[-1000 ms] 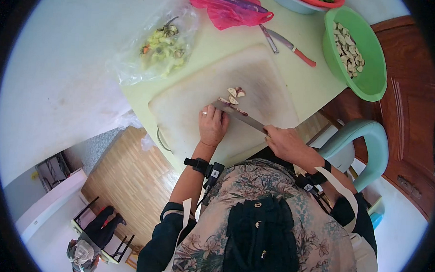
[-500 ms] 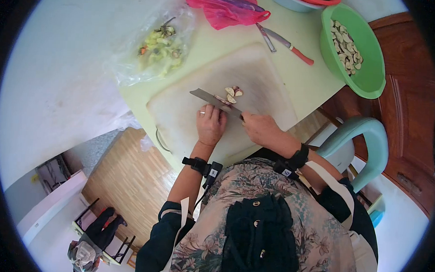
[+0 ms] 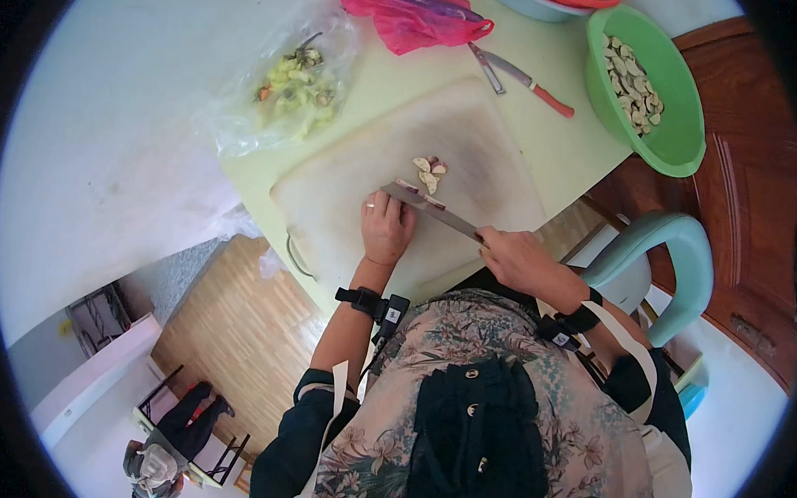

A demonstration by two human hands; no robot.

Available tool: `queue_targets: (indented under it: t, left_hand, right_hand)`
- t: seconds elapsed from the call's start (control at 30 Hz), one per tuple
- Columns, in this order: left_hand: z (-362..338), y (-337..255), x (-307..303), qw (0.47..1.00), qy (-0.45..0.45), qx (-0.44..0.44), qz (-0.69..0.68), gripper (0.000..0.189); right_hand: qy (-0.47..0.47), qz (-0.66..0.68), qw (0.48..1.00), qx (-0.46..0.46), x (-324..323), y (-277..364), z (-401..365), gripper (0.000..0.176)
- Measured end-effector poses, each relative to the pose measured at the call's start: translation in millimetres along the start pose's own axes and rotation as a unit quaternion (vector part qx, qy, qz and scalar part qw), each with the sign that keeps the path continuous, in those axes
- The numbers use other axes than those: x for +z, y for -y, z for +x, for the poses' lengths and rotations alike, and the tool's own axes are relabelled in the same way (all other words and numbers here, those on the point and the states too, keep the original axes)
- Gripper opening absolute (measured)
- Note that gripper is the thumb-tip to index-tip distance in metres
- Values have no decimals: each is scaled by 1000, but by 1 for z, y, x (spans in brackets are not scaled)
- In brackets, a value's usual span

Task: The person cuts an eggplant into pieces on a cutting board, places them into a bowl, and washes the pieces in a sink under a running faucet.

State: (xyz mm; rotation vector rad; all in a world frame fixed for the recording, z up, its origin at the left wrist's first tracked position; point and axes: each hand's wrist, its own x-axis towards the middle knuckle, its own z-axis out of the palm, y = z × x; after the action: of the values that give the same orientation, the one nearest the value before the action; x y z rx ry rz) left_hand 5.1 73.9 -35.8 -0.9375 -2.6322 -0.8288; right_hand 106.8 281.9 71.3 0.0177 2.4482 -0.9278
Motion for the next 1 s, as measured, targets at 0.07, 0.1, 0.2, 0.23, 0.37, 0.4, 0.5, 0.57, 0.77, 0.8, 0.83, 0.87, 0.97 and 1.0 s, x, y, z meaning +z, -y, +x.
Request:
queue_targets:
  t: [0.07,0.1,0.2,0.23,0.37,0.4,0.5,0.57,0.77,0.8,0.83,0.87,0.97,1.0]
  left_hand:
    - [-2,1,1,1000,7,-10,-6,20]
    - [-2,1,1,1000,7,-11,-6,20]
    - [-1,0,0,1000,5,-13,-3,18]
    - [-1,-1,0,1000,5,-14,-5,18]
    - [-1,-1,0,1000,-4,-10,-5,21]
    - [-1,0,0,1000,-5,-11,-6,21]
    - [-2,1,1,1000,-7,-7,-9,23]
    - [-2,1,1,1000,-2,-6,-6,24]
    - [-4,3,4,1000,-18,-6,-7,24]
    - [-3,1,3,1000,-18,-4,-6,24]
    - [-2,0,1,1000,-20,-5,-7,24]
    - [-1,-1,0,1000,-21,-6,-7,24]
    - [-1,2,3,1000,-24,-6,-17,24]
    - [-2,2,2,1000,-23,-7,-17,24]
  right_hand:
    - [12,-7,1000,7,2,-5,-3,25]
    - [-6,-14,1000,-13,4,-7,-3,21]
    - [-22,-26,999,-35,5,-8,-2,19]
    - [-22,-30,999,-36,4,-7,-2,19]
    - [-21,-39,998,-43,1,-6,3,18]
    - [4,-31,999,-23,-4,0,5,21]
    - [19,-18,1000,-10,5,2,24,25]
    - [9,-11,1000,-18,15,1,39,24]
    - [-44,-15,998,-34,26,8,63,21]
    - [-42,-22,999,-23,25,9,63,22]
    - [-39,-29,999,-12,25,9,62,23]
    - [-41,-28,999,-12,26,7,61,23]
    - [-67,12,997,-25,29,0,54,25]
    - [-88,15,996,-29,29,-1,47,21]
